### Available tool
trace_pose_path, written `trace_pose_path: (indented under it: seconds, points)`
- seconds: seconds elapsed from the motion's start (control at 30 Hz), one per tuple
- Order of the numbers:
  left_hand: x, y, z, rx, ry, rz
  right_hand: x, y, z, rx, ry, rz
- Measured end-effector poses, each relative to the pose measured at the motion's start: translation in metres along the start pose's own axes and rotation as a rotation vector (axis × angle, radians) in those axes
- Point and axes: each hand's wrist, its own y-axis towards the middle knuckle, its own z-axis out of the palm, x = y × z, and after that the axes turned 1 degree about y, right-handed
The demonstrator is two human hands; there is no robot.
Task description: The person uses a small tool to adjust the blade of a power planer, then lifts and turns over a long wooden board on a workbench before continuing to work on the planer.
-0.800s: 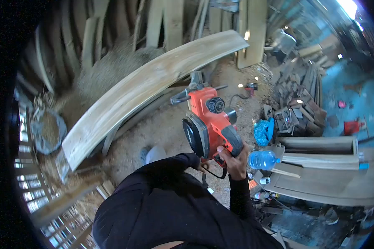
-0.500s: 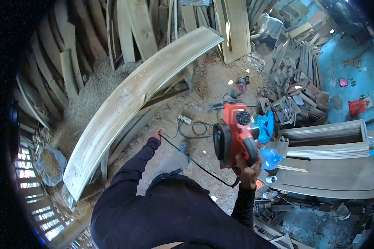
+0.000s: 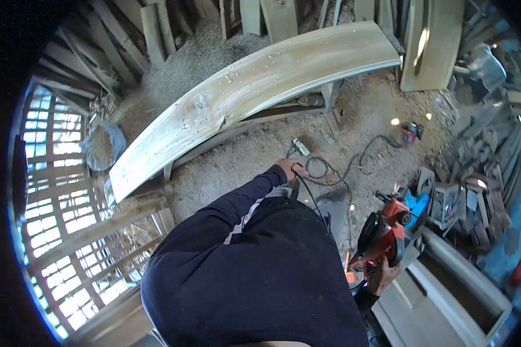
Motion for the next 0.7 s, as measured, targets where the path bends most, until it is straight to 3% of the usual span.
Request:
trace_pose_path:
  seconds: [0.03,0.1,0.13,0.17,0.23,0.27,0.3,0.33,0.37,0.47,0.5,0.6,0.63,0.7]
  points:
    - [-0.009,0.013,0.006,0.025,-0.015,0.027,0.006,0.024,0.001,0.022,-0.006,0.007]
    - [-0.025,0.030,0.027,0.067,-0.045,0.041,0.046,0.053,0.011,0.263,-0.547,-0.640]
    - [-0.031,0.039,0.036,0.058,-0.050,0.083,-0.039,0.135,-0.051,0.190,-0.827,-0.790]
    - [-0.041,0.055,0.042,0.038,-0.047,0.143,-0.012,0.139,-0.031,0.152,-0.483,-0.531]
    - [-0.051,0.090,0.085,-0.057,-0.074,0.129,0.073,0.158,-0.011,0.228,-0.140,-0.125]
    - [-0.081,0.091,0.076,-0.049,0.007,0.111,0.084,0.191,-0.008,0.222,-0.126,-0.147]
    - [-0.112,0.081,0.061,-0.034,0.094,0.084,0.089,0.218,-0.006,0.367,-0.219,-0.217]
    - [-0.120,0.081,0.051,-0.033,0.110,0.088,0.087,0.238,0.002,0.516,-0.308,-0.277]
    - [-0.129,0.079,0.051,-0.044,0.146,0.106,0.094,0.254,0.006,0.517,-0.313,-0.272]
    - [-0.138,0.089,0.070,-0.076,0.099,0.108,0.126,0.312,0.024,0.648,-0.398,-0.607]
    - [-0.138,0.097,0.075,-0.079,0.041,0.099,0.142,0.329,0.032,0.659,-0.407,-0.621]
    - [-0.134,0.119,0.107,-0.122,-0.167,0.102,0.201,0.355,0.055,0.861,-0.541,-0.154]
    - [-0.139,0.138,0.111,-0.201,-0.325,0.080,0.213,0.370,0.071,0.865,-0.560,-0.171]
    - [-0.161,0.183,0.121,-0.285,-0.283,0.068,0.238,0.410,0.104,0.977,-0.682,-0.596]
